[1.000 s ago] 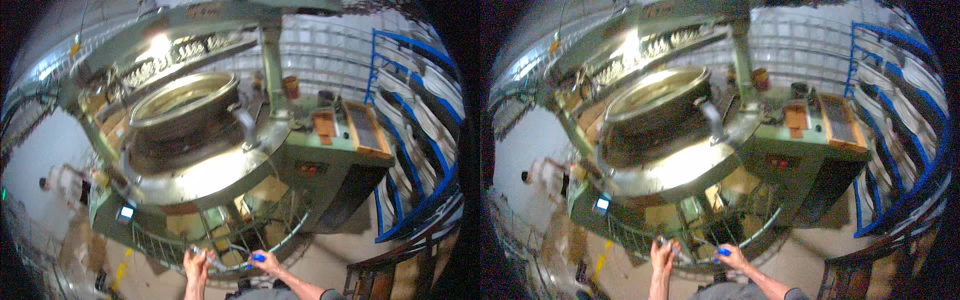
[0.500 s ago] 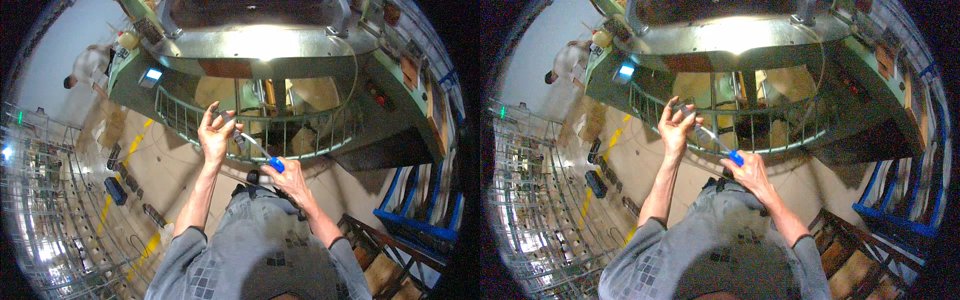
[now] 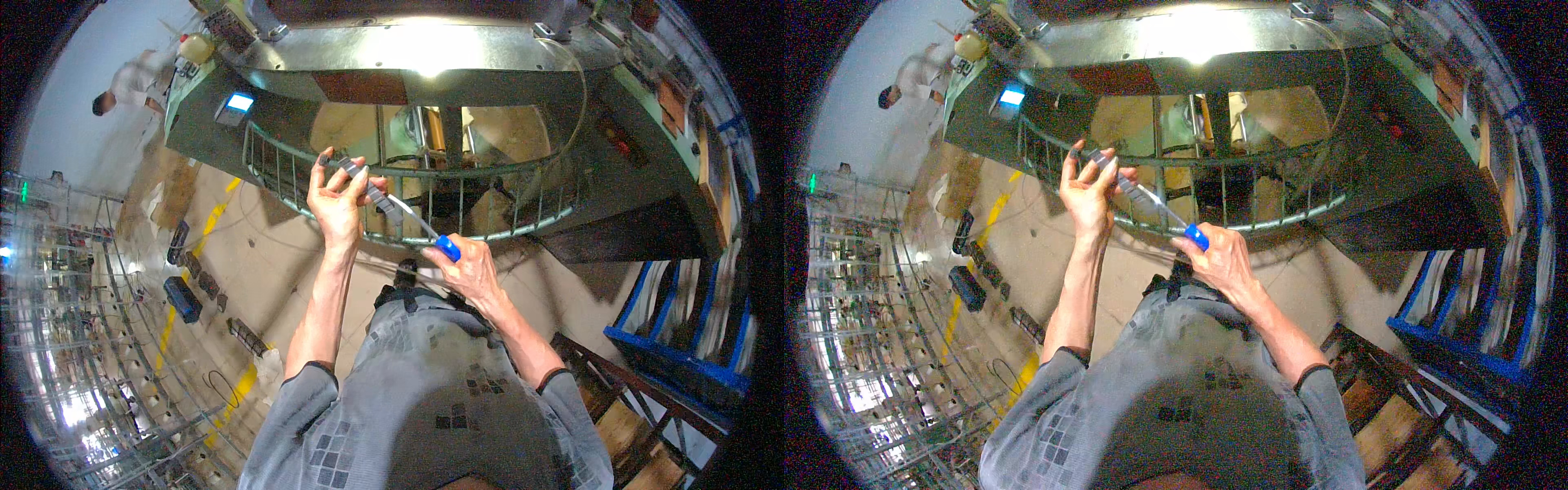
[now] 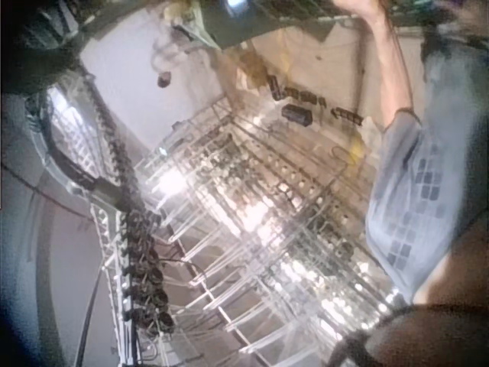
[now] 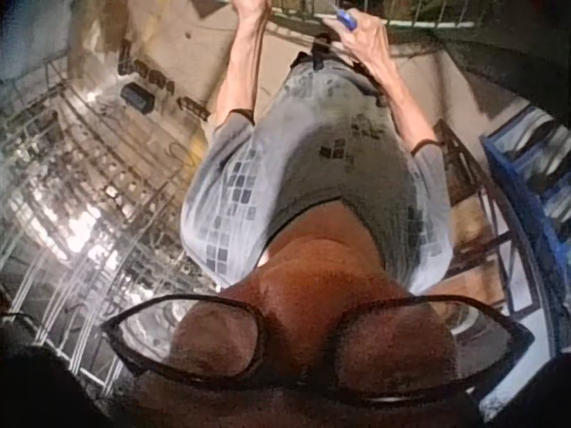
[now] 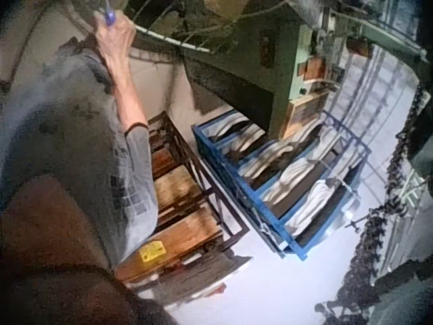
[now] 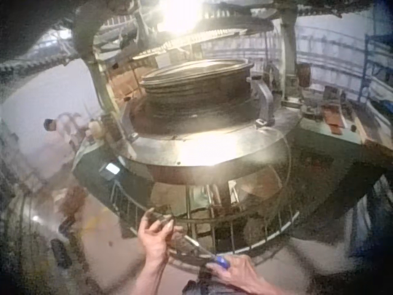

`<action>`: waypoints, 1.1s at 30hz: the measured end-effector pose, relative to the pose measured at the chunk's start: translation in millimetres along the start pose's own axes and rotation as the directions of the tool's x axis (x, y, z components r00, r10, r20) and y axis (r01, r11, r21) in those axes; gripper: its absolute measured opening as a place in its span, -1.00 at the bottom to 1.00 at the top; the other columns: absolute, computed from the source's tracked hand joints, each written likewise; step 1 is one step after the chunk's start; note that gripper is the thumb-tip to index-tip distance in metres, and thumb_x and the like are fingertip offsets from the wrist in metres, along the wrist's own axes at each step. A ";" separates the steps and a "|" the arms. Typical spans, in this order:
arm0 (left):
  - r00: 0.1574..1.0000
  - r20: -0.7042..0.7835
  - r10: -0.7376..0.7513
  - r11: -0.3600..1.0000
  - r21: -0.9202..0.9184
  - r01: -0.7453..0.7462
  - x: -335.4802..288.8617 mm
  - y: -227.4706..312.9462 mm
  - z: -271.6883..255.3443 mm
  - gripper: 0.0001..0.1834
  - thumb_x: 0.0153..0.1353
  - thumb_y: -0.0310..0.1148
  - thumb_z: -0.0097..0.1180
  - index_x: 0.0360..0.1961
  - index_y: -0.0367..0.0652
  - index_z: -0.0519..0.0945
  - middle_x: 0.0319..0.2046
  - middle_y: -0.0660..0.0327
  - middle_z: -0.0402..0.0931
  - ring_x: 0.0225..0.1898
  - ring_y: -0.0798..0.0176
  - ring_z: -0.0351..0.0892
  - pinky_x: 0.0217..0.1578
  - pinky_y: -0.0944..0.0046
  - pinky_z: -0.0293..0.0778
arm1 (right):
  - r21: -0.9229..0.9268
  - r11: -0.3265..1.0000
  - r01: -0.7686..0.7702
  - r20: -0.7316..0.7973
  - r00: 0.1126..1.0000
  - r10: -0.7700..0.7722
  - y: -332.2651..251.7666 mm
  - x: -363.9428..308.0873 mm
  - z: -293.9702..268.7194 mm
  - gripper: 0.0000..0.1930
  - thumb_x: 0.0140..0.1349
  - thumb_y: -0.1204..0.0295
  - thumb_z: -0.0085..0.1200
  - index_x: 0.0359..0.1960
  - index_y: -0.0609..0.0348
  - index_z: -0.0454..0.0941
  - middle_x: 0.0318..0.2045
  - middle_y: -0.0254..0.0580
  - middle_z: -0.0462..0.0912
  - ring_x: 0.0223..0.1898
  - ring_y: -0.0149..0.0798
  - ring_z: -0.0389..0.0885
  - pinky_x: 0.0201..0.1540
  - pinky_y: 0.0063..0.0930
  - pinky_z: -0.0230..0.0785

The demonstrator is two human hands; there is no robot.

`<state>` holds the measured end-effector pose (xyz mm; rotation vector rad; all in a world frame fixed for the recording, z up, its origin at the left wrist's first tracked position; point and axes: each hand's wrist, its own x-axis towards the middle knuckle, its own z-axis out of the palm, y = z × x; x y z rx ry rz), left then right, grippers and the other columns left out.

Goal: The person repeatedly picks up small metal clips from a nearby table and installs them into slots on the rim of a large circular machine. They use both hands to align and press each clip into place, occasionally retrieving more clips from a tray.

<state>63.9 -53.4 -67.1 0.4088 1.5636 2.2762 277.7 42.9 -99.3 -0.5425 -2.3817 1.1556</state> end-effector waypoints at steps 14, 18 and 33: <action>0.997 0.067 0.043 0.994 -0.106 -0.036 -16.6 13.3 34.1 -0.36 0.24 -0.70 0.21 0.31 -0.18 0.30 -0.04 -0.04 0.63 -0.30 -0.02 0.77 -0.21 0.01 0.77 | -0.259 0.953 -0.157 -0.328 0.943 0.066 140.1 3.7 -37.1 -0.70 0.17 0.21 0.39 -0.26 0.18 0.66 -0.37 -0.03 0.64 -0.36 -0.02 0.64 -0.29 -0.16 0.49; 0.993 0.115 0.030 0.997 -0.079 -0.021 -28.4 25.6 49.3 -0.36 0.26 -0.67 0.21 0.33 -0.19 0.28 -0.03 -0.11 0.64 -0.26 -0.03 0.78 -0.24 0.06 0.78 | -0.424 0.853 -0.303 -0.234 0.947 0.220 209.3 -9.1 -16.2 -0.57 0.12 0.18 0.41 -0.07 0.19 0.68 -0.05 0.07 0.66 0.05 0.23 0.57 0.08 0.04 0.43; 0.938 0.187 -0.293 0.943 -0.104 0.316 -6.3 9.3 82.5 -0.60 0.25 -0.65 0.25 0.06 -0.33 0.40 -0.03 -0.13 0.65 -0.17 0.00 0.77 -0.13 0.10 0.75 | 0.727 0.439 -0.528 0.382 0.843 0.380 -26.3 69.3 -43.7 -0.53 0.32 0.59 0.20 0.24 0.45 0.41 -0.30 0.00 0.74 -0.36 -0.23 0.77 -0.28 -0.45 0.67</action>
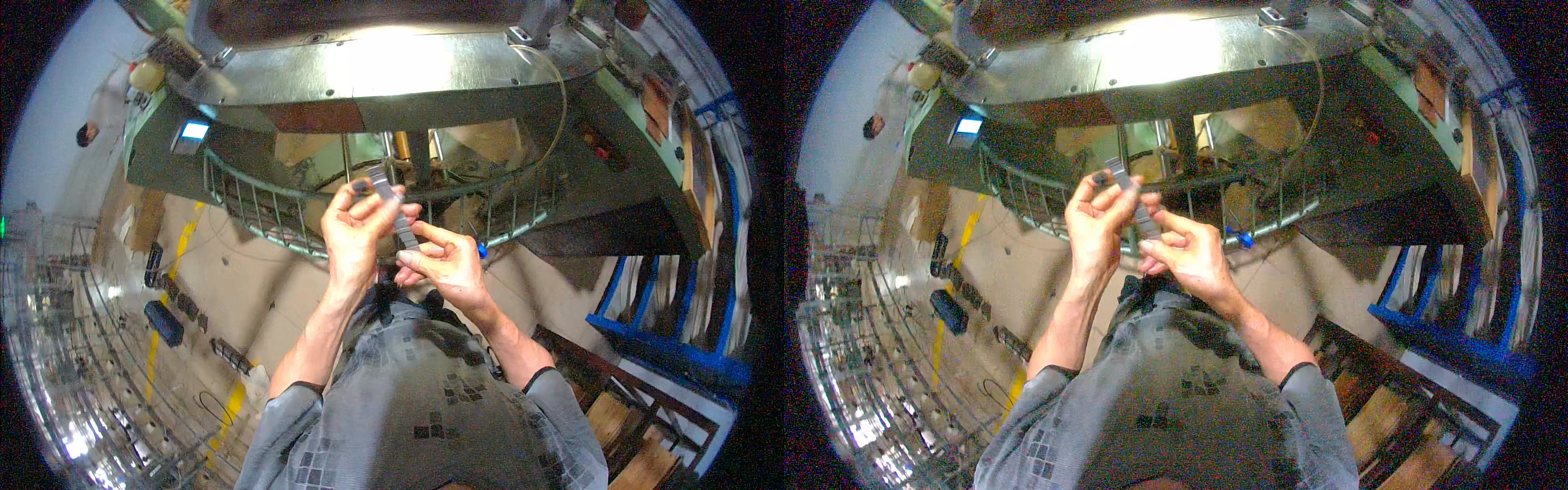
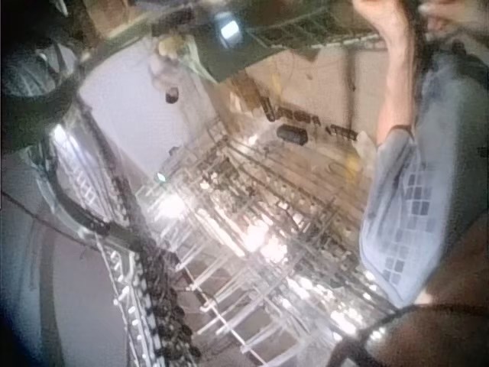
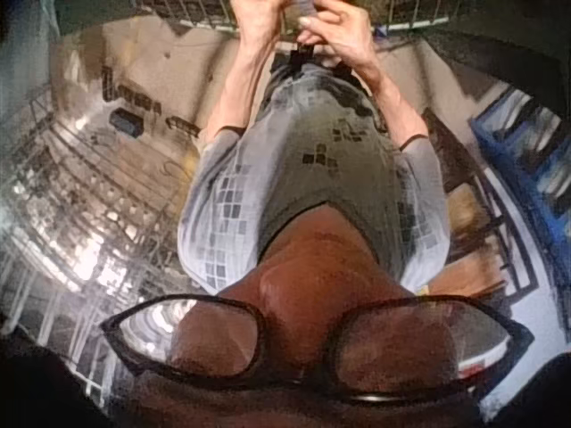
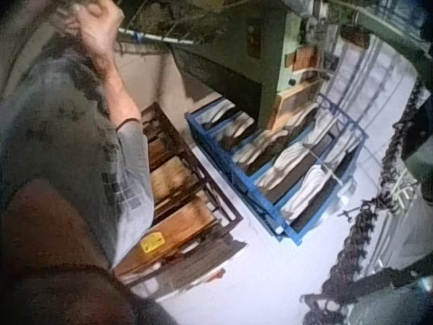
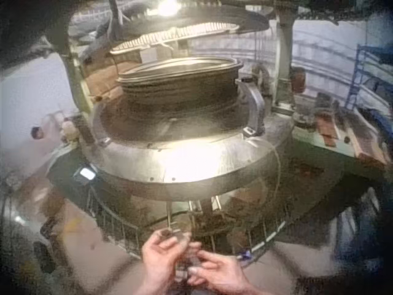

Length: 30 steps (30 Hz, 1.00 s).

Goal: The person repeatedly picks up small metal clips from a nearby table and installs them into slots on the rim of a large circular machine. They use both hands to align and press each clip into place, occasionally retrieving more clips from a tray.

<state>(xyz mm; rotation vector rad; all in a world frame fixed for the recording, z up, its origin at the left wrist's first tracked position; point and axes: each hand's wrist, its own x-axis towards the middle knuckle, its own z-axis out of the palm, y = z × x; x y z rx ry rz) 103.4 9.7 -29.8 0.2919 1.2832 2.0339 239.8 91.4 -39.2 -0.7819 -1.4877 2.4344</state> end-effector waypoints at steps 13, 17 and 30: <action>0.853 0.282 -0.440 0.898 0.165 0.409 68.2 36.3 -38.9 -0.52 0.08 -0.74 0.31 0.05 -0.37 0.49 -0.12 -0.13 0.70 -0.19 -0.02 0.78 -0.11 0.10 0.75 | -0.444 0.888 0.116 -0.081 0.982 -0.169 -57.0 90.7 1.9 -0.70 0.26 0.37 0.31 -0.17 0.44 0.70 -0.32 -0.26 0.75 -0.32 -0.51 0.61 -0.28 -0.57 0.49; 0.808 0.232 -0.542 0.839 0.208 0.503 81.9 39.9 -41.0 -0.55 0.10 -0.69 0.32 0.04 -0.44 0.51 -0.14 -0.10 0.70 -0.15 0.02 0.77 -0.09 0.16 0.73 | -0.360 0.931 -0.061 -0.169 0.986 0.000 -58.1 121.4 8.2 -0.82 0.17 0.42 0.37 -0.30 0.30 0.73 -0.37 -0.27 0.75 -0.35 -0.48 0.64 -0.33 -0.55 0.48; 0.805 0.181 -0.565 0.825 0.157 0.543 99.8 37.8 -35.0 -0.68 0.15 -0.71 0.24 -0.04 -0.45 0.54 -0.17 -0.13 0.70 -0.22 0.00 0.77 -0.24 0.14 0.74 | -0.207 0.978 -0.004 -0.135 0.991 -0.025 -65.0 139.6 -0.4 -0.76 0.30 0.33 0.27 -0.12 0.24 0.71 -0.29 -0.29 0.74 -0.39 -0.44 0.63 -0.36 -0.51 0.51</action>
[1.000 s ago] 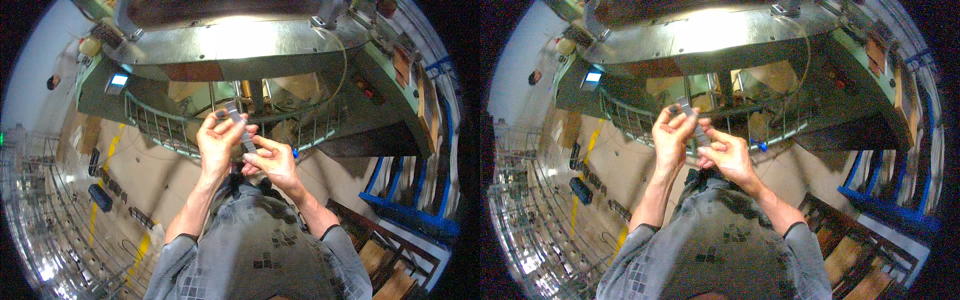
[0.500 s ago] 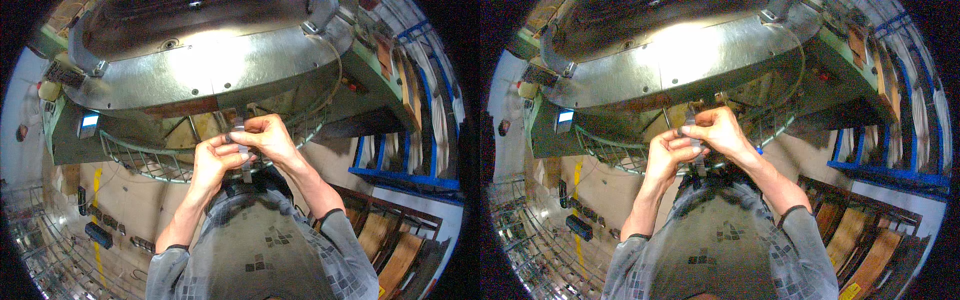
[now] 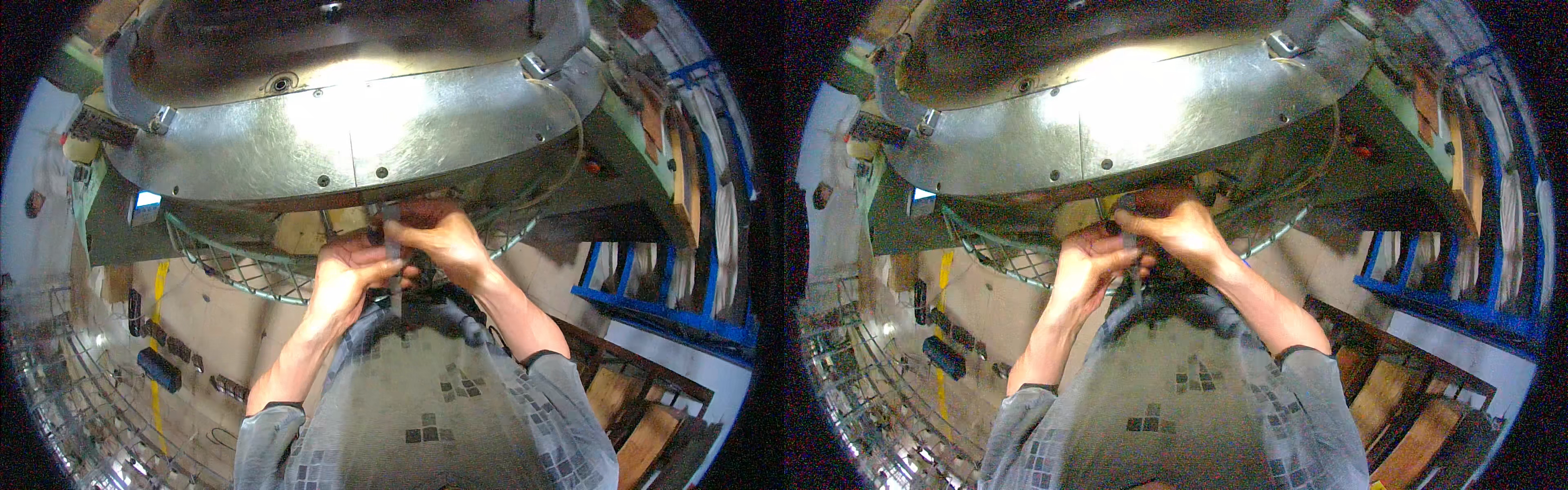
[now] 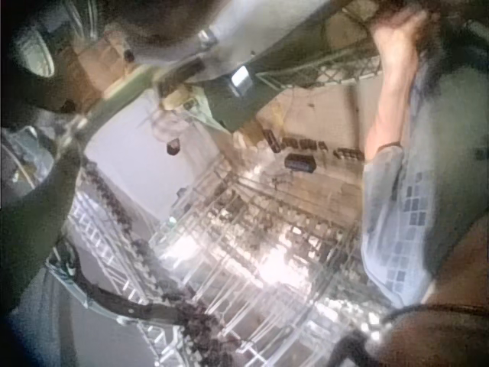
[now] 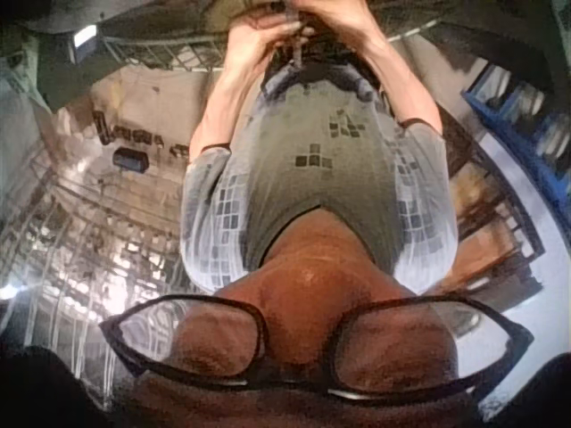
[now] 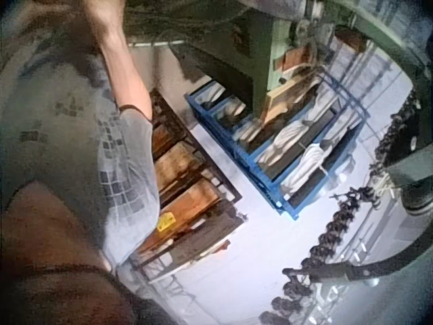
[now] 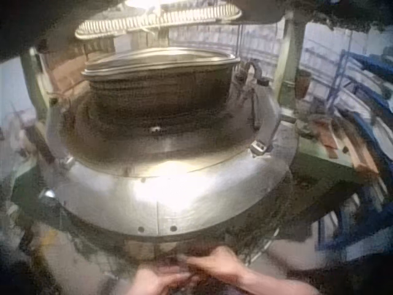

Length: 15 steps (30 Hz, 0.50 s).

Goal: The person repeatedly picks up small metal clips from a nearby table and installs them into slots on the rim of a large circular machine. They use both hands to align and press each clip into place, occasionally retrieving more clips from a tray.

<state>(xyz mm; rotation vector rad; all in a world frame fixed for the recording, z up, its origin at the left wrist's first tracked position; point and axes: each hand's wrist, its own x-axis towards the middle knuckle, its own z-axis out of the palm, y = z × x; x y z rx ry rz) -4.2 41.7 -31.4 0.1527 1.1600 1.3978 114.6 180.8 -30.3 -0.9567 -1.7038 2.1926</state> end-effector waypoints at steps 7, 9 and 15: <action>0.996 0.085 -0.030 0.997 -0.065 0.036 -21.4 -3.8 -11.8 -0.67 0.10 -0.69 0.29 -0.07 -0.42 0.58 -0.27 -0.09 0.71 -0.41 0.08 0.76 -0.41 0.18 0.70 | -0.091 0.991 0.102 0.125 0.988 -0.090 -7.6 -12.5 2.7 -0.69 0.16 0.26 0.40 -0.32 0.35 0.73 -0.41 -0.25 0.75 -0.36 -0.49 0.60 -0.27 -0.48 0.50; 0.996 0.089 -0.020 0.995 -0.094 0.028 -23.2 -5.7 -15.9 -0.64 0.07 -0.67 0.32 -0.07 -0.41 0.59 -0.28 -0.09 0.71 -0.43 0.09 0.76 -0.44 0.18 0.70 | -0.094 0.995 0.046 0.134 0.990 -0.033 -9.1 -14.5 3.6 -0.68 0.17 0.27 0.38 -0.31 0.38 0.73 -0.42 -0.25 0.75 -0.38 -0.51 0.60 -0.32 -0.50 0.48; 0.992 0.114 -0.054 0.996 -0.064 0.062 -27.5 -9.8 -20.6 -0.66 0.06 -0.66 0.34 -0.10 -0.39 0.59 -0.28 -0.09 0.71 -0.45 0.08 0.75 -0.50 0.18 0.69 | -0.179 0.982 0.065 0.072 0.996 -0.053 -8.2 -18.8 7.3 -0.71 0.24 0.27 0.35 -0.32 0.32 0.74 -0.44 -0.31 0.73 -0.44 -0.55 0.54 -0.37 -0.57 0.38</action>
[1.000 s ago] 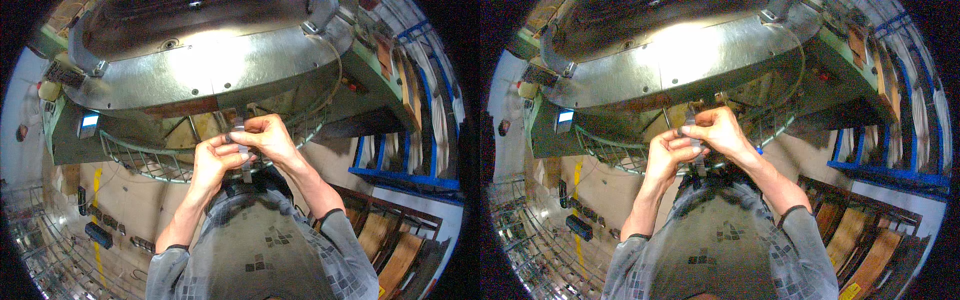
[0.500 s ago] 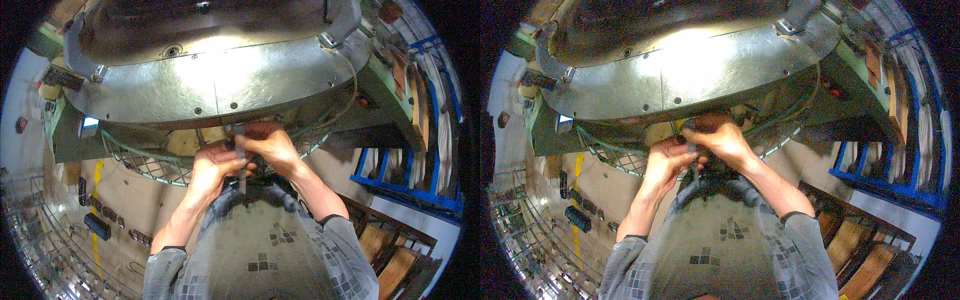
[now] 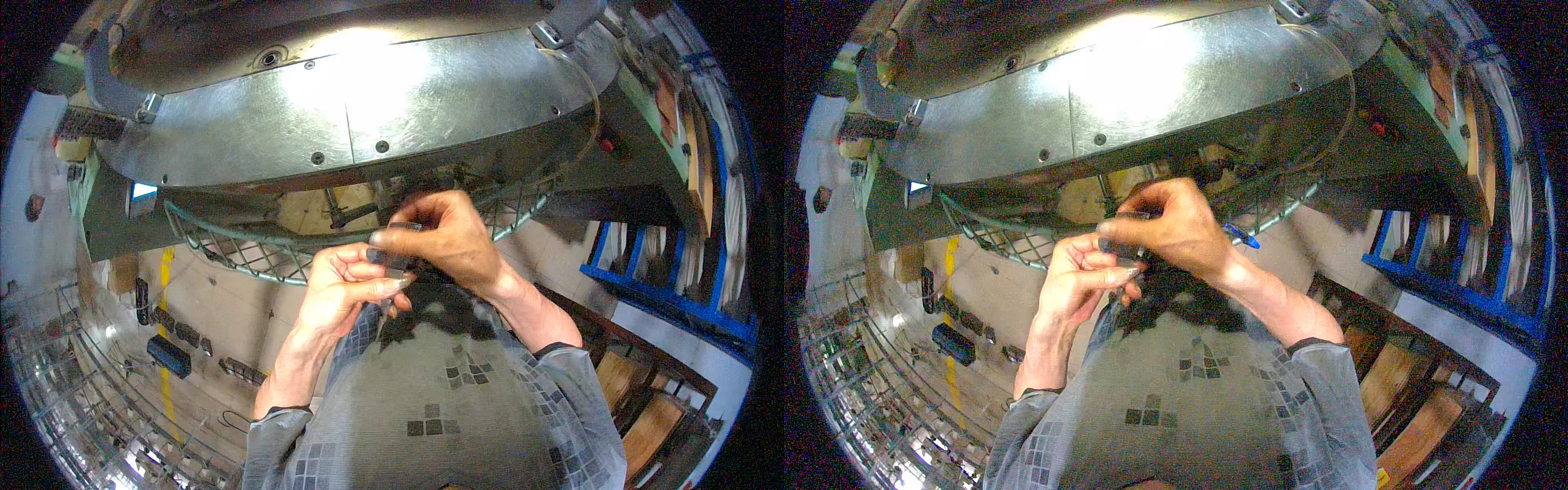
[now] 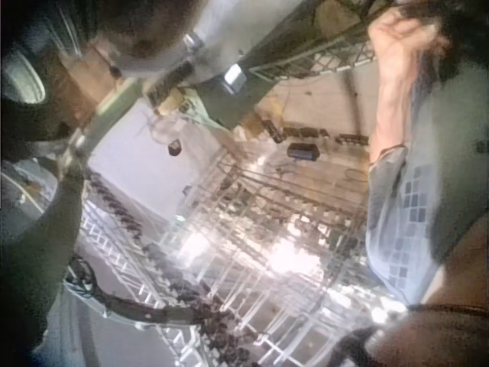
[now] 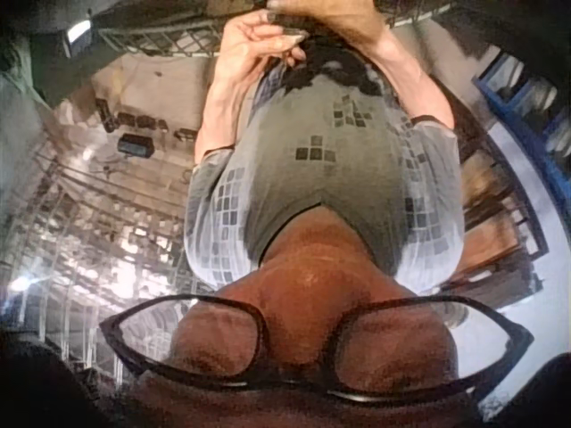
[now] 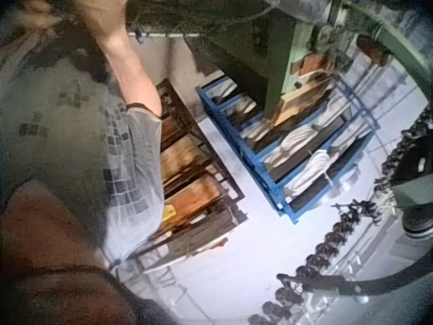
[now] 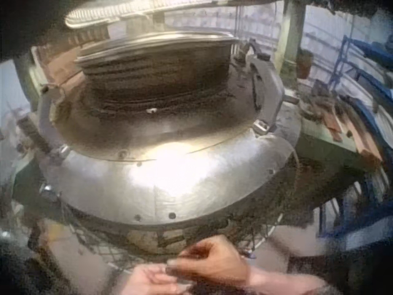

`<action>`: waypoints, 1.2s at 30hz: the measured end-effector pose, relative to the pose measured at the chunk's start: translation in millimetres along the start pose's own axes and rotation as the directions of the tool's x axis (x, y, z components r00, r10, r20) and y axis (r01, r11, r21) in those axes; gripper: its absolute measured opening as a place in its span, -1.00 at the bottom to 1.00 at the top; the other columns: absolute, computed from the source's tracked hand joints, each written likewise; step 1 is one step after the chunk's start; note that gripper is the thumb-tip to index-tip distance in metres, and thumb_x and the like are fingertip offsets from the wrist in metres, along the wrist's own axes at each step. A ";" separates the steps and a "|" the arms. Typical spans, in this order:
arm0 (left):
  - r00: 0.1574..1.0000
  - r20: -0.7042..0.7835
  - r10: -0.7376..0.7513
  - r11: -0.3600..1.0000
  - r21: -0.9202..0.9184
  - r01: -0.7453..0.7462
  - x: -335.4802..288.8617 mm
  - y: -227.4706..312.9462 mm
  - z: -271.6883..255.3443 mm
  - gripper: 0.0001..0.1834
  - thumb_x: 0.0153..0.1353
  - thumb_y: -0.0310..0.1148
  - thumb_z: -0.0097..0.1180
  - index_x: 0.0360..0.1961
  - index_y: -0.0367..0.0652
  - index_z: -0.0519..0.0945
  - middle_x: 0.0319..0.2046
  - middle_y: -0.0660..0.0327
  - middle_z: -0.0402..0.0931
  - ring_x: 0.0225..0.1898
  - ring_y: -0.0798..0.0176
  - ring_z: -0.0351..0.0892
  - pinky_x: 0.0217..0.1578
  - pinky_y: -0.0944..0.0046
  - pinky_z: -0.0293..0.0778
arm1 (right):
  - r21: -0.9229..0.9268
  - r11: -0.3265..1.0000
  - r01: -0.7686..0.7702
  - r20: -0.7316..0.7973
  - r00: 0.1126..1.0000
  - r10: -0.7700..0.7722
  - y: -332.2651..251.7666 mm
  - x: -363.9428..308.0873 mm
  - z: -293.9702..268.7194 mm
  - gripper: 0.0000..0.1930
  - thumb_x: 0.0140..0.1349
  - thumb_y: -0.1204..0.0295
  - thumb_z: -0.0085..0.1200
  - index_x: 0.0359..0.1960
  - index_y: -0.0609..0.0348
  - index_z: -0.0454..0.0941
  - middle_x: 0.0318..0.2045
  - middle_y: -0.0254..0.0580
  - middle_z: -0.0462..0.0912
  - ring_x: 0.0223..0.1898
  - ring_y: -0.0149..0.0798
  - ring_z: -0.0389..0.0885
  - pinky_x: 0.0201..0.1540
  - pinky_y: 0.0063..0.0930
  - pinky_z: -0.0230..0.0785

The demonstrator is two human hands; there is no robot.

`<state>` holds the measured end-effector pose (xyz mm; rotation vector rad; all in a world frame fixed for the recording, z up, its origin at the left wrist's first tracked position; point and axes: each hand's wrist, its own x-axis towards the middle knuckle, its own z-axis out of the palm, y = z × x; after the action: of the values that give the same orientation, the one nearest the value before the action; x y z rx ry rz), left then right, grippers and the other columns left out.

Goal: The person repeatedly picks up small metal clips from a nearby table and installs them into slots on the rim of a large circular machine. They use both hands to align and press each clip into place, occasionally retrieving more clips from a tray.

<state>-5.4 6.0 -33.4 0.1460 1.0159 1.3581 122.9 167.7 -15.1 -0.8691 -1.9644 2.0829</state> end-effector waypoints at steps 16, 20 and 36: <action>0.990 0.086 -0.109 0.992 -0.055 0.114 -3.4 3.9 -8.1 -0.72 0.10 -0.65 0.34 -0.16 -0.31 0.56 -0.27 -0.11 0.72 -0.41 0.05 0.77 -0.47 0.23 0.68 | 0.032 0.999 0.041 0.035 0.998 -0.042 3.6 1.3 4.1 -0.67 0.21 0.23 0.37 -0.36 0.34 0.73 -0.49 -0.33 0.70 -0.41 -0.53 0.55 -0.33 -0.52 0.40; 0.997 0.070 -0.032 0.996 -0.085 0.038 -2.4 -0.7 -8.4 -0.66 0.08 -0.67 0.31 -0.09 -0.38 0.56 -0.30 -0.13 0.70 -0.46 0.07 0.75 -0.51 0.21 0.67 | 0.054 0.996 0.064 0.005 0.998 -0.065 5.6 1.5 5.4 -0.61 0.25 0.17 0.32 -0.36 0.38 0.73 -0.47 -0.31 0.73 -0.40 -0.53 0.57 -0.33 -0.50 0.43; 0.997 0.023 0.071 0.989 -0.129 -0.067 -3.2 0.2 -10.8 -0.68 0.11 -0.63 0.33 -0.08 -0.36 0.60 -0.25 -0.11 0.72 -0.44 0.06 0.75 -0.52 0.20 0.64 | 0.167 0.984 -0.059 0.119 0.992 0.039 3.0 -2.1 8.1 -0.68 0.30 0.23 0.29 -0.28 0.33 0.72 -0.39 -0.31 0.72 -0.37 -0.52 0.60 -0.29 -0.55 0.46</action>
<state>-12.4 -1.5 -38.0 0.1043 0.9049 1.4765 121.4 159.3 -17.5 -0.7876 -1.7995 2.3373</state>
